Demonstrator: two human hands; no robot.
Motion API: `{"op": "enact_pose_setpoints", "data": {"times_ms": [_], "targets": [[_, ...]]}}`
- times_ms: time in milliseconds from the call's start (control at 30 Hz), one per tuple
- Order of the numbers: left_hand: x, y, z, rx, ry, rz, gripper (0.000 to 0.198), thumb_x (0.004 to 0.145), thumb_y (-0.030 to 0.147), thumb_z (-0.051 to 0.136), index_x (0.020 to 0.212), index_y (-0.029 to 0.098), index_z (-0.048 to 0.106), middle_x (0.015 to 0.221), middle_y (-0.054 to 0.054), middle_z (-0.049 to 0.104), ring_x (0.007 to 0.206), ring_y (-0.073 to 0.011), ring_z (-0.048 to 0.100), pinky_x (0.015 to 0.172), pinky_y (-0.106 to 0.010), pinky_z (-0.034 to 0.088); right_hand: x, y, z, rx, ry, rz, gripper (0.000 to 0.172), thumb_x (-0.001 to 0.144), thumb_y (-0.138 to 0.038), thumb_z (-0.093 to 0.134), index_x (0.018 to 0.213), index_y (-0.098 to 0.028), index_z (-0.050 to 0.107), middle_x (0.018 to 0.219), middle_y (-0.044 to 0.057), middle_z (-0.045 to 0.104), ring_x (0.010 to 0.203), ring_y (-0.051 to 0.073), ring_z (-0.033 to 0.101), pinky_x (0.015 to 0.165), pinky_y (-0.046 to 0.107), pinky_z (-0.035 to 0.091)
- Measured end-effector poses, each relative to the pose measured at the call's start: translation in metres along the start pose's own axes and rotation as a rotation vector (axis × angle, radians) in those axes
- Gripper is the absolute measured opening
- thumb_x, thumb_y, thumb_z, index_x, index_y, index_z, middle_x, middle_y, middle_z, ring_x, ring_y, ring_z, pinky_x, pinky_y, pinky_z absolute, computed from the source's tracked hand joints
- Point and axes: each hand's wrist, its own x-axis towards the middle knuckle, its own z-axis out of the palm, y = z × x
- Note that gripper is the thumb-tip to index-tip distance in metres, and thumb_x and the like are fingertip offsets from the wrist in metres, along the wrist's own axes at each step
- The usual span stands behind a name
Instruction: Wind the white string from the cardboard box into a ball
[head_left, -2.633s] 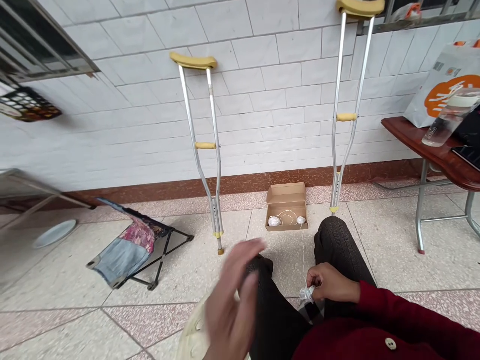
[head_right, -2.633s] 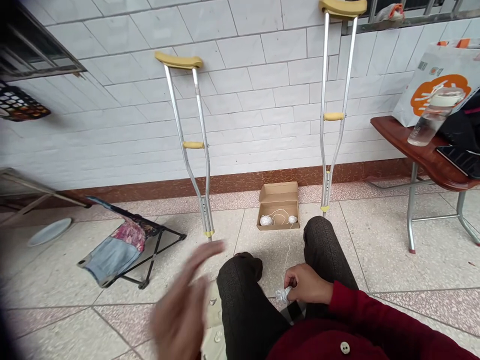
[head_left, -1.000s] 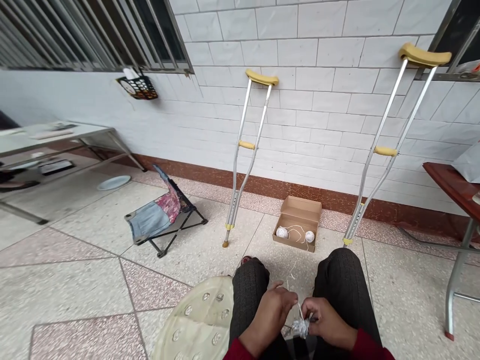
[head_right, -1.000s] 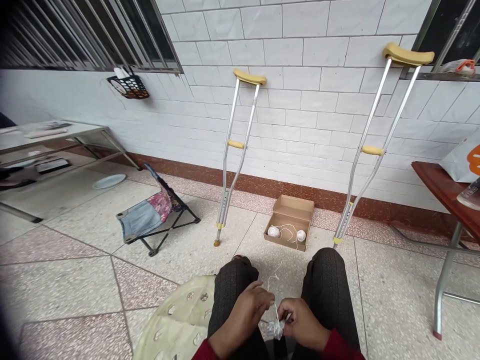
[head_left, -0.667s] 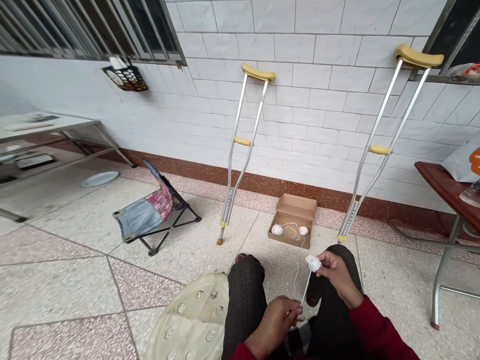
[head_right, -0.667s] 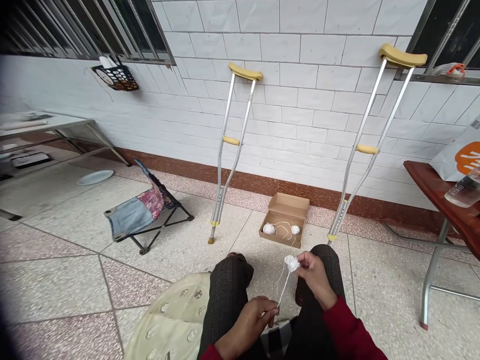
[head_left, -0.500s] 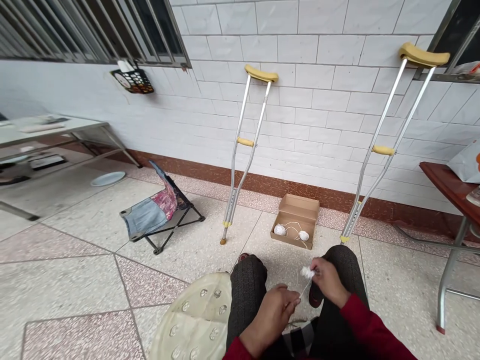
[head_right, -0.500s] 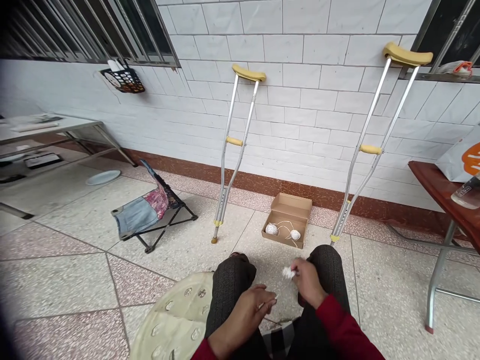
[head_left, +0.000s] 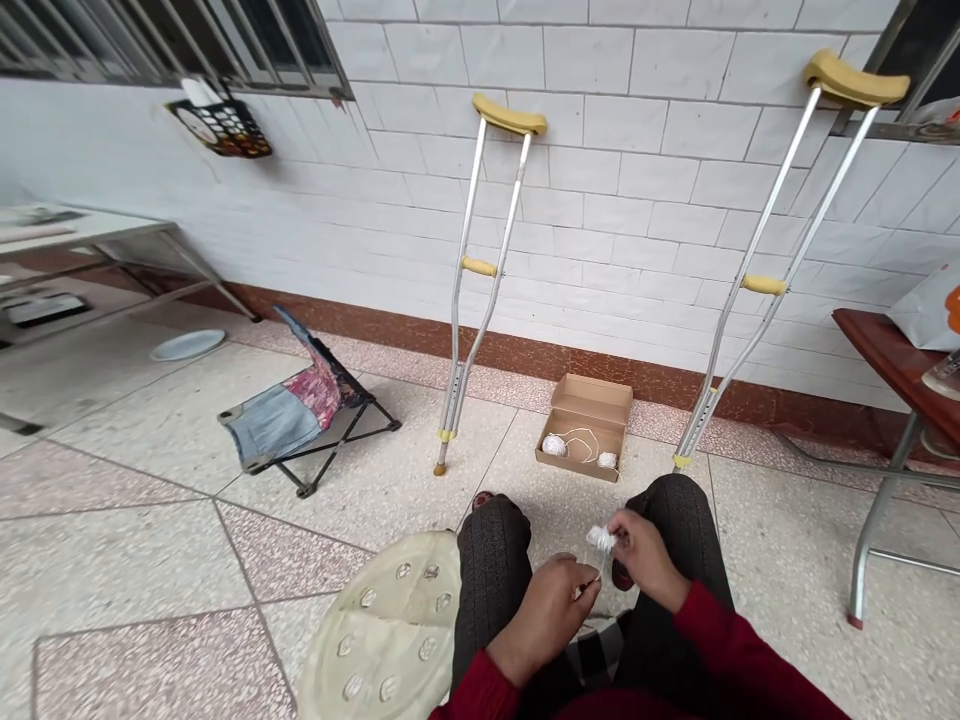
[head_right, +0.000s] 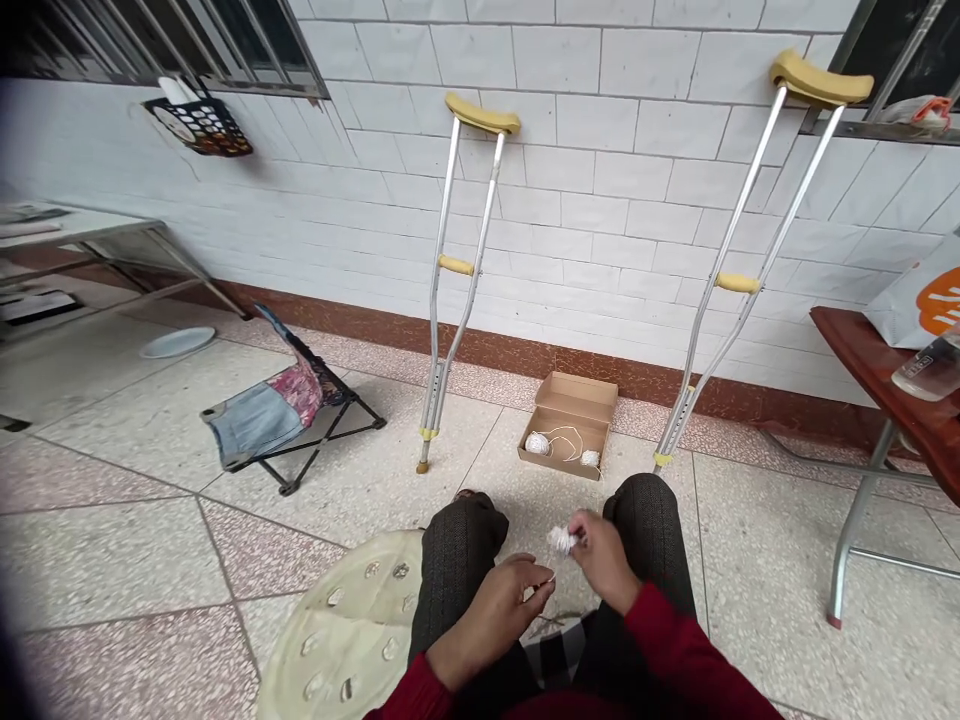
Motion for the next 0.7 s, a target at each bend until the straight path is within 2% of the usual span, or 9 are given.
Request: {"op": "enact_pose_setpoints", "data": {"times_ms": [67,167,200,267,333,467,567,633,700], "targets": [[-0.004,-0.004,-0.008,0.021,-0.004,-0.012,0.036,0.089,0.028,0.048,0.055,0.018,0.054,0.055,0.000,0.055,0.065,-0.0156,0.054,0.075,-0.025,0.039,-0.009,0.011,0.010,-0.090,-0.029,-0.024,0.014,0.066,-0.008,0.056,0.074,-0.019,0.058,0.072,-0.001,0.058,0.069,0.016,0.053,0.063,0.026,0.038],[-0.012,-0.012,-0.012,-0.075,-0.104,-0.061,0.037,0.092,0.030,0.044,0.059,0.018,0.056,0.058,0.000,0.060,0.062,-0.0142,0.055,0.067,-0.023,0.039,-0.012,0.004,0.007,0.087,0.071,0.033,0.006,0.070,-0.015,0.058,0.074,-0.019,0.057,0.071,0.000,0.057,0.066,0.016,0.052,0.061,0.027,0.040],[-0.014,-0.014,-0.010,-0.130,-0.135,-0.083,0.036,0.093,0.030,0.041,0.064,0.018,0.059,0.060,0.000,0.062,0.061,-0.0137,0.055,0.065,-0.022,0.039,-0.009,-0.003,0.002,0.202,0.110,0.068,0.004,0.072,-0.020,0.060,0.074,-0.019,0.056,0.070,-0.001,0.057,0.063,0.015,0.051,0.059,0.027,0.040],[-0.016,-0.015,-0.002,-0.247,-0.173,-0.125,0.036,0.096,0.033,0.037,0.077,0.017,0.063,0.061,0.001,0.064,0.060,-0.0133,0.056,0.065,-0.022,0.040,0.001,-0.019,-0.012,0.409,0.156,0.096,0.013,0.073,-0.030,0.064,0.076,-0.020,0.056,0.069,-0.001,0.057,0.058,0.014,0.050,0.057,0.028,0.043],[-0.015,-0.014,0.006,-0.331,-0.189,-0.135,0.036,0.097,0.036,0.037,0.086,0.016,0.064,0.061,0.001,0.065,0.062,-0.0136,0.057,0.068,-0.022,0.041,0.011,-0.035,-0.028,0.507,0.204,0.053,0.020,0.073,-0.035,0.068,0.077,-0.020,0.057,0.077,0.001,0.060,0.060,0.014,0.052,0.058,0.028,0.045],[-0.009,-0.024,0.007,-0.267,-0.169,-0.067,0.039,0.096,0.035,0.040,0.074,0.015,0.066,0.070,-0.001,0.067,0.072,-0.0145,0.060,0.074,-0.023,0.043,0.022,-0.057,-0.059,0.523,0.359,-0.042,0.022,0.072,-0.036,0.071,0.083,-0.020,0.060,0.097,0.005,0.062,0.070,0.015,0.053,0.057,0.026,0.045],[-0.001,-0.042,-0.012,-0.018,-0.062,-0.069,0.031,0.092,0.027,0.045,0.071,0.017,0.067,0.076,-0.004,0.069,0.082,-0.0186,0.061,0.085,-0.029,0.043,0.022,-0.069,-0.073,0.504,0.414,-0.105,0.020,0.076,-0.033,0.069,0.088,-0.020,0.060,0.095,0.006,0.062,0.069,0.015,0.053,0.058,0.026,0.045],[0.008,-0.047,-0.029,0.092,0.110,-0.096,0.022,0.088,0.020,0.047,0.091,0.018,0.069,0.095,-0.007,0.071,0.098,-0.0229,0.061,0.096,-0.036,0.040,0.018,-0.076,-0.069,0.488,0.363,-0.130,0.018,0.077,-0.031,0.069,0.088,-0.021,0.059,0.103,0.007,0.062,0.072,0.015,0.053,0.058,0.026,0.045],[0.019,-0.039,-0.045,0.050,0.278,-0.088,0.035,0.085,0.017,0.050,0.118,0.019,0.061,0.122,-0.010,0.063,0.117,-0.0246,0.054,0.105,-0.042,0.035,0.011,-0.081,-0.055,0.466,0.244,-0.111,0.016,0.076,-0.031,0.069,0.084,-0.021,0.059,0.105,0.006,0.061,0.071,0.015,0.053,0.056,0.025,0.044]]}}
